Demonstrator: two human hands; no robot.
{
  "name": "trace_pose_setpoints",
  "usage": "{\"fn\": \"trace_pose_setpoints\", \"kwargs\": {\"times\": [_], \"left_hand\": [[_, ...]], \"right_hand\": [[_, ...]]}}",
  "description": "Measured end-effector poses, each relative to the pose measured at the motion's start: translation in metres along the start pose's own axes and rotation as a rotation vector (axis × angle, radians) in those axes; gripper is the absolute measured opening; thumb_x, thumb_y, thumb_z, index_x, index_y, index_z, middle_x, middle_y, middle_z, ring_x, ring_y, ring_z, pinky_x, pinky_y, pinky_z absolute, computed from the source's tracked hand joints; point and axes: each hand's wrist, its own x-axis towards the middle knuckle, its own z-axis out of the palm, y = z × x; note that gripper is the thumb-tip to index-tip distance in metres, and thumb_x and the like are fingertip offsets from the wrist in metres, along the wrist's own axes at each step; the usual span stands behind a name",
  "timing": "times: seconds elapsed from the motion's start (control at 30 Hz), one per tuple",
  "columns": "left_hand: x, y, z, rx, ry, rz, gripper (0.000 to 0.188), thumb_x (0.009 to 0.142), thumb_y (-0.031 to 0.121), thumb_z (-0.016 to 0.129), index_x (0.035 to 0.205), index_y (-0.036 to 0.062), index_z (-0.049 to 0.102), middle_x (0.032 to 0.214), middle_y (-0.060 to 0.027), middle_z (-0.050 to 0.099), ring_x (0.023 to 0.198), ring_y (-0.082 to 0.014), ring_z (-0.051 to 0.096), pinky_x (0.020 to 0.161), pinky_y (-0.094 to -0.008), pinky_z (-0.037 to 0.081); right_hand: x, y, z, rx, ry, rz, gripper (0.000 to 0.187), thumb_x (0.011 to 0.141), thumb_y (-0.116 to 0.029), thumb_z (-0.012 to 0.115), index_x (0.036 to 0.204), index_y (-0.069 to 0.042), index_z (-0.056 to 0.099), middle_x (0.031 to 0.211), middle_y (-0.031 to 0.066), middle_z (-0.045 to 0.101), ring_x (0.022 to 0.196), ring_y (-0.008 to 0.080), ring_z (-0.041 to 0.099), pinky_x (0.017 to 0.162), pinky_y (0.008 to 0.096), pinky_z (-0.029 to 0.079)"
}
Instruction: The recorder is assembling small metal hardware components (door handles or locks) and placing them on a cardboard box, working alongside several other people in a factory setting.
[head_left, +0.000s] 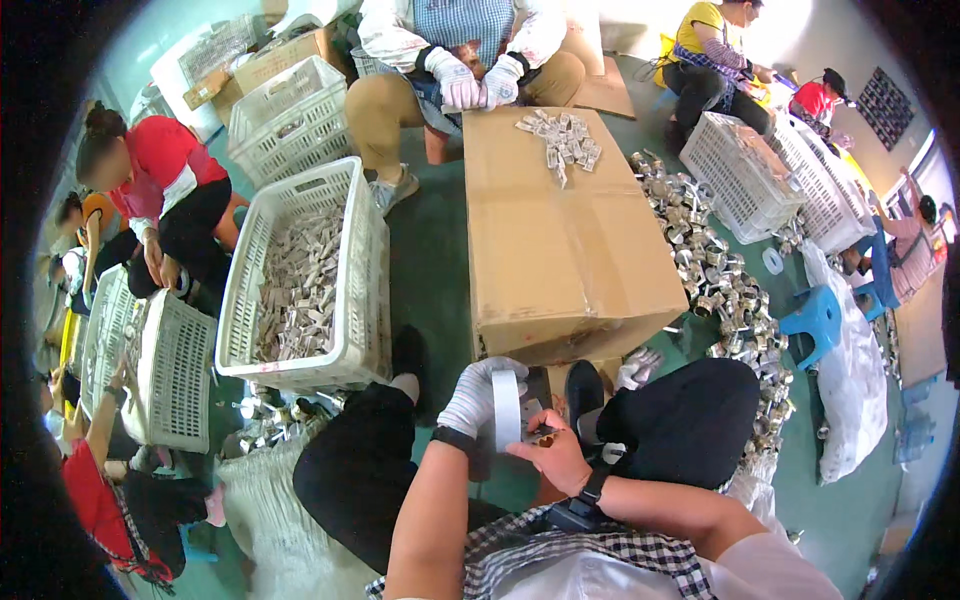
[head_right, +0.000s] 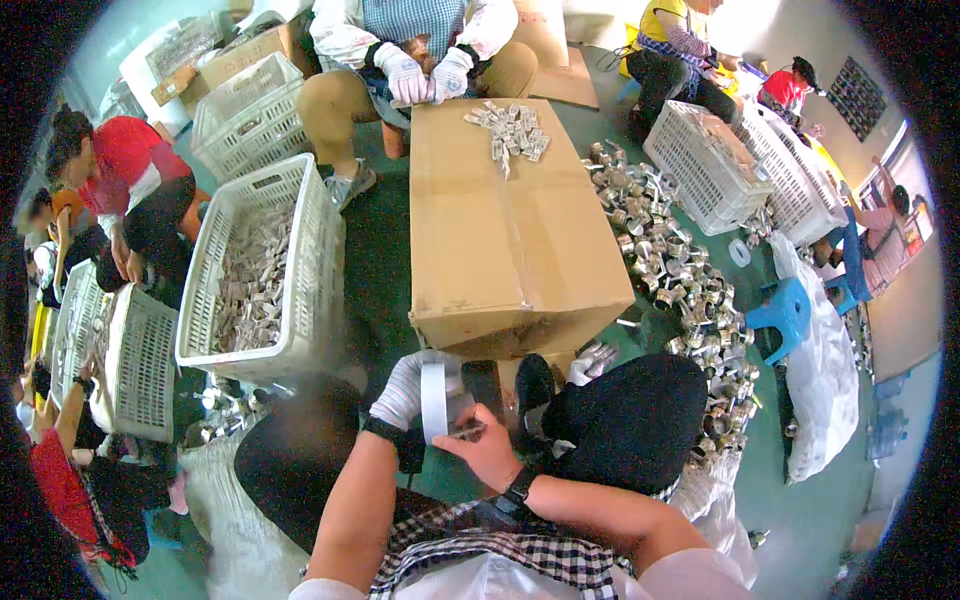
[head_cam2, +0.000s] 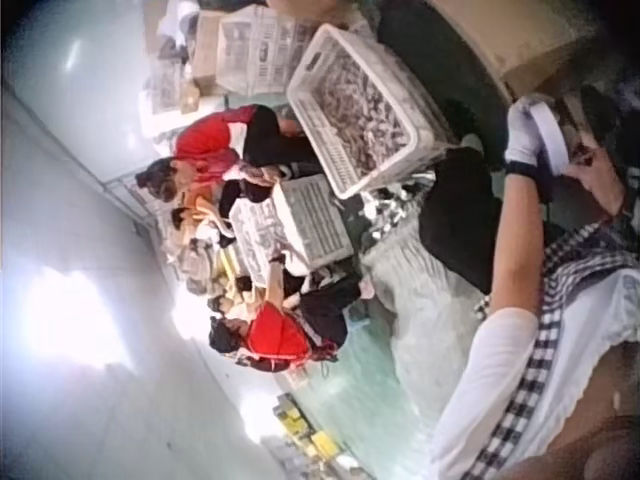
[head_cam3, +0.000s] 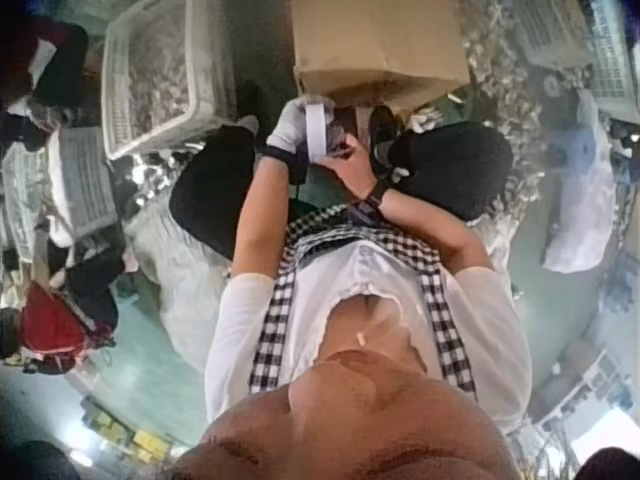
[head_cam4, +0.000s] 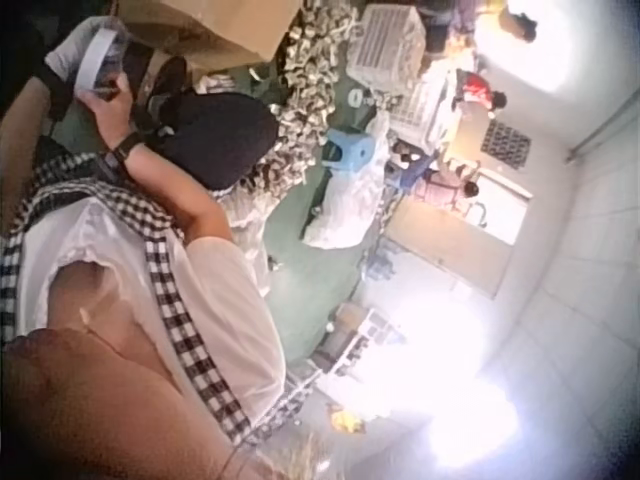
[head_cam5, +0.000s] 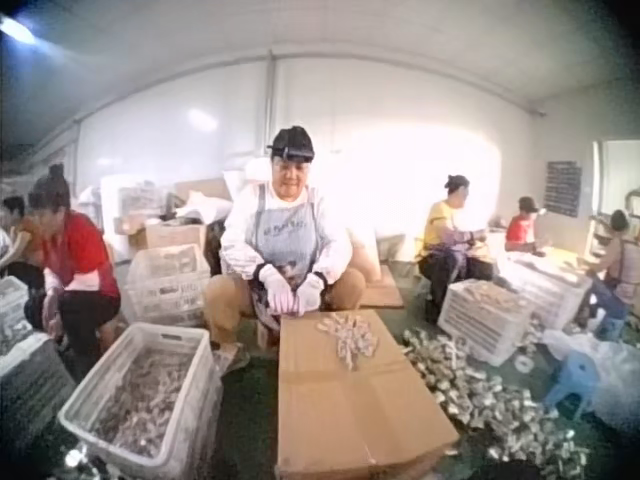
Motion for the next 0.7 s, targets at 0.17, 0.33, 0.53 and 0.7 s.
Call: {"fn": "trace_pose_setpoints", "kwargs": {"times": [0.17, 0.33, 0.53, 0.7], "left_hand": [[0.001, -0.004, -0.003, 0.161, 0.010, 0.114, 0.020, 0.075, 0.008, 0.057, 0.090, -0.0040, 0.060, 0.083, -0.0153, 0.063, 0.069, -0.0268, 0.061, 0.070, -0.0387, 0.053], [0.010, -0.011, -0.015, 0.305, -0.029, 0.253, 0.019, 0.075, 0.010, 0.058, 0.088, -0.0036, 0.060, 0.080, -0.0143, 0.063, 0.065, -0.0258, 0.059, 0.062, -0.0357, 0.051], [0.005, -0.001, 0.003, -0.005, 0.030, -0.008, 0.023, 0.077, 0.018, 0.059, 0.093, 0.0023, 0.066, 0.075, -0.0098, 0.061, 0.063, -0.0191, 0.057, 0.061, -0.0293, 0.050], [0.006, 0.000, -0.008, 0.058, -0.095, 0.057, 0.023, 0.076, 0.007, 0.059, 0.098, 0.0041, 0.065, 0.087, -0.0091, 0.062, 0.069, -0.0174, 0.058, 0.065, -0.0295, 0.051]], "right_hand": [[0.006, 0.004, 0.001, -0.042, 0.010, -0.091, 0.034, 0.071, -0.010, 0.076, 0.085, -0.007, 0.045, 0.077, -0.0013, 0.048, 0.068, 0.0048, 0.046, 0.060, 0.0201, 0.039], [0.008, 0.001, 0.005, -0.085, 0.043, -0.104, 0.034, 0.070, -0.010, 0.077, 0.084, -0.006, 0.046, 0.077, -0.0020, 0.049, 0.070, 0.0052, 0.046, 0.062, 0.0204, 0.040], [0.013, 0.004, 0.000, -0.112, 0.046, -0.101, 0.034, 0.070, -0.012, 0.078, 0.084, -0.006, 0.047, 0.077, -0.0018, 0.049, 0.069, 0.0051, 0.046, 0.061, 0.0211, 0.039], [0.014, -0.001, 0.000, -0.092, 0.028, -0.059, 0.032, 0.072, -0.012, 0.076, 0.084, -0.006, 0.047, 0.074, -0.0012, 0.050, 0.063, 0.0043, 0.046, 0.053, 0.0201, 0.037]]}}
